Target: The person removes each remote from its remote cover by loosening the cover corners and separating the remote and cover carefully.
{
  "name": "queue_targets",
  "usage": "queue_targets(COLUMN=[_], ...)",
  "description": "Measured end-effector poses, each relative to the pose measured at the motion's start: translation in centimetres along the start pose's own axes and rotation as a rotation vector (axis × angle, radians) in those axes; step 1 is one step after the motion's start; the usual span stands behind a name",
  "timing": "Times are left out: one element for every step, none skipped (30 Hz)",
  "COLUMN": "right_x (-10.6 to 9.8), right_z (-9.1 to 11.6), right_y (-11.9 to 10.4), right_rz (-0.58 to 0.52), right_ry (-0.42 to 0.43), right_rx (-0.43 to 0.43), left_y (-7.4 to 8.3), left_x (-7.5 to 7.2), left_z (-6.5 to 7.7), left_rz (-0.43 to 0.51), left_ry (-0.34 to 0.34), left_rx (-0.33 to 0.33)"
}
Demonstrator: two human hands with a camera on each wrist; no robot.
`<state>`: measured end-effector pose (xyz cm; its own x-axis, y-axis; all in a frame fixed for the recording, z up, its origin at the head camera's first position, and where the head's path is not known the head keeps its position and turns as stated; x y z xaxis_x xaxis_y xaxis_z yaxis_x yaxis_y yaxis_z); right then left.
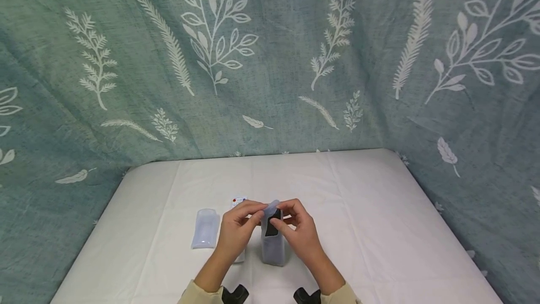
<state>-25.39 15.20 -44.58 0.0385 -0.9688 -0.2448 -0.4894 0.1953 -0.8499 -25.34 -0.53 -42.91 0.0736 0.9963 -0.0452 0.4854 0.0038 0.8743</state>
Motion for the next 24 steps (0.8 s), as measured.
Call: queue_targets(right_x=[-0.02,-0.05,-0.07,-0.07,-0.07,-0.07,-0.05,-0.03,0.02,0.07,0.12,0.17,0.22,0.25,0.27,0.29,0.30,0.31,0.32,0.34,0.36,0.36,0.37,0.38], right_z=[0.05,0.08,0.10,0.11,0.11,0.10,0.09,0.08,0.08,0.08,0.08,0.08,0.08,0.06,0.04,0.02,0.00,-0.02,-0.04,-0.05,-0.06,-0.07,-0.07,-0.08], right_y=[-0.03,-0.06,-0.08,-0.09,-0.09,-0.09,-0.05,0.00,0.06,0.12,0.15,0.17,0.20,0.18,0.14,0.10,0.09,0.10,0.12,0.13,0.17,0.25,0.32,0.39], right_rz=[0.002,0.002,0.004,0.003,0.001,-0.004,-0.011,-0.022,-0.035,-0.050,-0.064,-0.078,-0.090,-0.100,-0.108,-0.114,-0.116,-0.119,-0.122,-0.124,-0.126,-0.124,-0.119,-0.115], right_ry=[0.004,0.009,0.012,0.013,0.014,0.015,0.014,0.012,0.007,0.001,-0.005,-0.011,-0.017,-0.021,-0.024,-0.026,-0.027,-0.027,-0.028,-0.029,-0.030,-0.030,-0.029,-0.029], right_rx=[-0.004,-0.008,-0.010,-0.014,-0.015,-0.016,-0.015,-0.011,-0.006,-0.001,0.004,0.006,0.009,0.010,0.008,0.006,0.005,0.006,0.008,0.011,0.016,0.024,0.033,0.041], left_y=[0.13,0.28,0.42,0.52,0.63,0.68,0.70,0.71,0.77,0.76,0.81,0.83,0.86,0.93,1.00,0.98,1.02,0.95,0.91,0.85,0.78,0.69,0.62,0.56], left_x=[0.04,0.07,0.12,0.16,0.19,0.21,0.22,0.22,0.21,0.19,0.19,0.17,0.15,0.15,0.17,0.19,0.20,0.20,0.19,0.18,0.17,0.14,0.11,0.09], left_z=[-0.01,-0.02,-0.03,-0.03,-0.04,-0.05,-0.05,-0.06,-0.06,-0.08,-0.10,-0.13,-0.15,-0.18,-0.21,-0.24,-0.27,-0.28,-0.30,-0.29,-0.28,-0.27,-0.26,-0.24], left_rz=[-0.007,-0.019,-0.027,-0.030,-0.034,-0.032,-0.024,-0.021,-0.019,-0.014,-0.018,-0.020,-0.022,-0.028,-0.037,-0.040,-0.048,-0.048,-0.049,-0.051,-0.053,-0.049,-0.046,-0.042], left_ry=[-0.001,-0.001,-0.001,0.000,0.000,0.002,0.004,0.008,0.013,0.019,0.023,0.029,0.035,0.040,0.042,0.044,0.044,0.045,0.046,0.047,0.048,0.050,0.053,0.055], left_rx=[0.006,0.015,0.024,0.027,0.035,0.039,0.041,0.045,0.053,0.056,0.068,0.077,0.086,0.099,0.113,0.115,0.121,0.110,0.099,0.086,0.071,0.051,0.033,0.017])
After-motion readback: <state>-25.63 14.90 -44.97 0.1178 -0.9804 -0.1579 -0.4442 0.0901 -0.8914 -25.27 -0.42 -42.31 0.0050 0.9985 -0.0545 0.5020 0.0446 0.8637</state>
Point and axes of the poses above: each hand's wrist, its own z-axis away from the middle knuckle, its own x-axis out of the palm, y = z × x, the point moved 9 cm from there along -z, towards the middle knuckle, and after that the axes turned 4 degrees about z, right-handed, at the moved point
